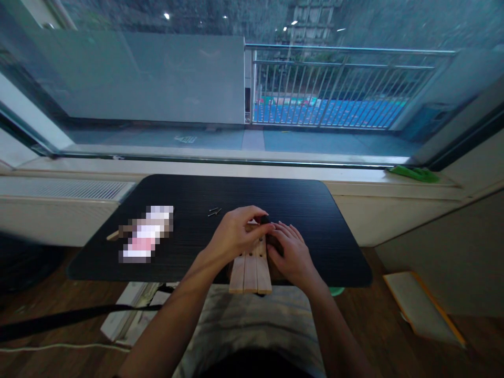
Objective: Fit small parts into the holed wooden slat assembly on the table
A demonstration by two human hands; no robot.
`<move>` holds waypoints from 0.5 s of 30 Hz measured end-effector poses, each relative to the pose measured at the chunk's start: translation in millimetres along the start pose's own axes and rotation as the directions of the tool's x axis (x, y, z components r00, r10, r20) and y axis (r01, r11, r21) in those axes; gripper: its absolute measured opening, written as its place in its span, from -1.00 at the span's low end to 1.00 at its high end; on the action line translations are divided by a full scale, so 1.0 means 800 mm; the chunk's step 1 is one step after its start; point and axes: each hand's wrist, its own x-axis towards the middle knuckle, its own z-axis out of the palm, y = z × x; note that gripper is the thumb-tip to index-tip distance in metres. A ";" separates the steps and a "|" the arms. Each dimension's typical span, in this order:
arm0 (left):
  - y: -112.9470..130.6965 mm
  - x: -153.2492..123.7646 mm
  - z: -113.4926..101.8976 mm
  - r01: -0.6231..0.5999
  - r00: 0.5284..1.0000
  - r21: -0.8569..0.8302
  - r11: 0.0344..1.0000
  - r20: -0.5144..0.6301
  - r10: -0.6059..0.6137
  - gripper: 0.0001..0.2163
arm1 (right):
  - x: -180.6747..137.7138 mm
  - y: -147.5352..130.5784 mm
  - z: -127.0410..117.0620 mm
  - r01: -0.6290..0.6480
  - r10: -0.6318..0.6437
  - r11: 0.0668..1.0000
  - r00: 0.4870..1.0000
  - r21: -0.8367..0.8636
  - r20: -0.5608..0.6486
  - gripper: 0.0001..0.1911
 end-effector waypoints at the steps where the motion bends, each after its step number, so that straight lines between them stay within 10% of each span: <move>1: 0.000 0.000 0.000 0.001 1.000 -0.006 1.000 -0.002 -0.001 -0.86 | 0.000 0.000 0.000 -0.002 0.002 1.000 1.000 0.002 -0.004 -0.64; 15: -0.002 -0.001 0.004 0.083 0.996 -0.123 0.989 -0.018 -0.086 -0.83 | 0.001 0.003 0.004 -0.008 0.008 1.000 1.000 0.019 -0.023 -0.62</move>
